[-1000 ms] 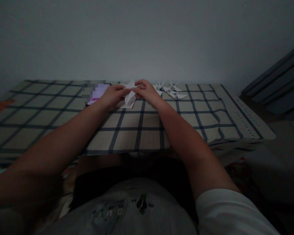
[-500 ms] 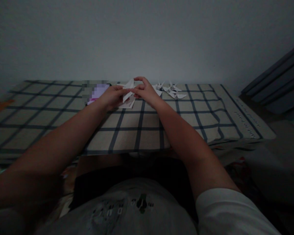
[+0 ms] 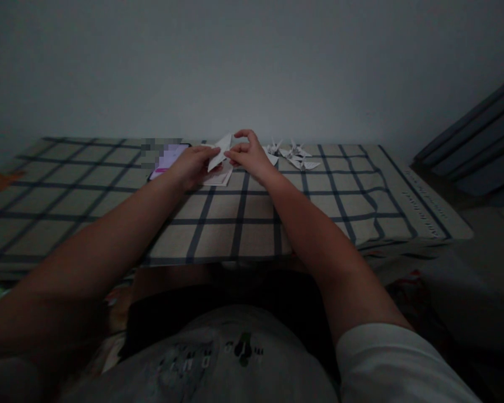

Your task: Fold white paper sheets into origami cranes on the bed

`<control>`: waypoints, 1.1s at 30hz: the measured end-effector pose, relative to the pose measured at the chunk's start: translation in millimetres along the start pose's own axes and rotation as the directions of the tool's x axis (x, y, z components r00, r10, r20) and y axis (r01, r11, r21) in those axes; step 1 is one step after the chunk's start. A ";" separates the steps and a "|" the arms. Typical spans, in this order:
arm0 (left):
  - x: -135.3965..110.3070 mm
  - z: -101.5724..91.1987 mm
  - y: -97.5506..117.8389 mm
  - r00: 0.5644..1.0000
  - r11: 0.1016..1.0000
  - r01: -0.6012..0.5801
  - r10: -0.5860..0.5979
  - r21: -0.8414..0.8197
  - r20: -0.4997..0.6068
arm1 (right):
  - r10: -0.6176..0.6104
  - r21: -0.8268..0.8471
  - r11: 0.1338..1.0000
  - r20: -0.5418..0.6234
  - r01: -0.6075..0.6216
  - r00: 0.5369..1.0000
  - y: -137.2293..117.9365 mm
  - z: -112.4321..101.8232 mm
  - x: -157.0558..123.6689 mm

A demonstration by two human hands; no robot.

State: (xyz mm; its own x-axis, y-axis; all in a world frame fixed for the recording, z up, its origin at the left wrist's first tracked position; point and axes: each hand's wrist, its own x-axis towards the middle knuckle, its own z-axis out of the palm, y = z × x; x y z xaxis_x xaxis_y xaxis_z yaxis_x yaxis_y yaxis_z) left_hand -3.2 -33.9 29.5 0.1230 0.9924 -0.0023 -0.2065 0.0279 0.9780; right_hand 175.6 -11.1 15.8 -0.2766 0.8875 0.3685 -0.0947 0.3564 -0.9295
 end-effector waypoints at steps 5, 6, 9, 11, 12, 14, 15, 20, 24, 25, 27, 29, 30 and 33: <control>-1.3 0.9 5.0 0.999 1.000 0.018 -0.017 0.013 -0.042 | -0.006 -0.077 0.997 0.149 0.017 0.989 -1.0 -4.4 -0.4; -1.0 0.8 4.9 0.999 1.000 0.024 -0.023 0.019 -0.047 | 0.000 -0.102 0.995 0.165 0.017 0.986 -1.5 -5.0 -0.7; -0.3 1.2 4.2 0.995 0.996 0.080 -0.078 0.025 -0.059 | 0.025 -0.165 0.986 0.185 0.006 0.982 -3.3 -6.1 -1.6; -1.3 2.7 4.6 0.990 0.992 0.128 -0.126 0.023 -0.062 | 0.025 -0.207 0.978 0.191 0.015 0.981 -4.9 -7.1 -1.9; -2.3 3.8 5.2 0.989 0.990 0.138 -0.136 0.023 -0.061 | 0.016 -0.230 0.973 0.193 0.029 0.981 -5.7 -7.6 -2.1; -5.0 6.5 7.2 0.991 0.992 0.118 -0.115 0.039 -0.065 | -0.008 -0.268 0.961 0.202 0.063 0.979 -6.6 -8.5 -2.1; -6.5 7.9 8.4 0.992 0.993 0.112 -0.109 0.046 -0.064 | -0.017 -0.280 0.957 0.210 0.077 0.978 -6.6 -8.9 -2.0; -10.8 13.1 13.6 0.980 0.983 0.177 -0.170 0.057 -0.105 | -0.027 -0.300 0.948 0.251 0.104 0.968 -2.8 -11.4 -0.9; -8.3 10.8 11.3 0.981 0.985 0.170 -0.168 0.011 -0.101 | -0.025 -0.342 0.933 0.239 0.108 0.971 -2.8 -14.9 -0.6; -7.3 9.2 10.0 0.983 0.986 0.167 -0.166 -0.002 -0.084 | -0.023 -0.362 0.926 0.229 0.107 0.973 -3.8 -15.7 -0.7; -5.9 5.9 7.6 0.991 0.991 0.132 -0.132 -0.015 -0.029 | -0.027 -0.395 0.912 0.210 0.111 0.977 -6.3 -17.1 -0.8; -5.3 3.2 6.3 0.996 0.996 0.092 -0.092 -0.004 0.009 | -0.034 -0.395 0.912 0.201 0.113 0.979 -8.5 -17.9 -1.1; -5.3 2.2 6.0 0.997 0.997 0.080 -0.080 0.006 0.020 | -0.030 -0.381 0.919 0.198 0.105 0.980 -9.4 -17.9 -1.3; -5.6 0.9 6.5 0.997 0.997 0.067 -0.068 0.026 0.033 | 0.013 -0.305 0.951 0.189 0.046 0.982 -11.1 -16.6 -2.3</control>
State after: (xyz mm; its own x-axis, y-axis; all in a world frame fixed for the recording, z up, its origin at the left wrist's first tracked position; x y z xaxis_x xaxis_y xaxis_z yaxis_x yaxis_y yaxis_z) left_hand -4.3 -39.4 36.0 0.1684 0.9838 -0.0616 -0.1727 0.0910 0.9808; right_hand 193.1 -12.3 25.5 -0.4535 0.8209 0.3472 0.1888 0.4692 -0.8627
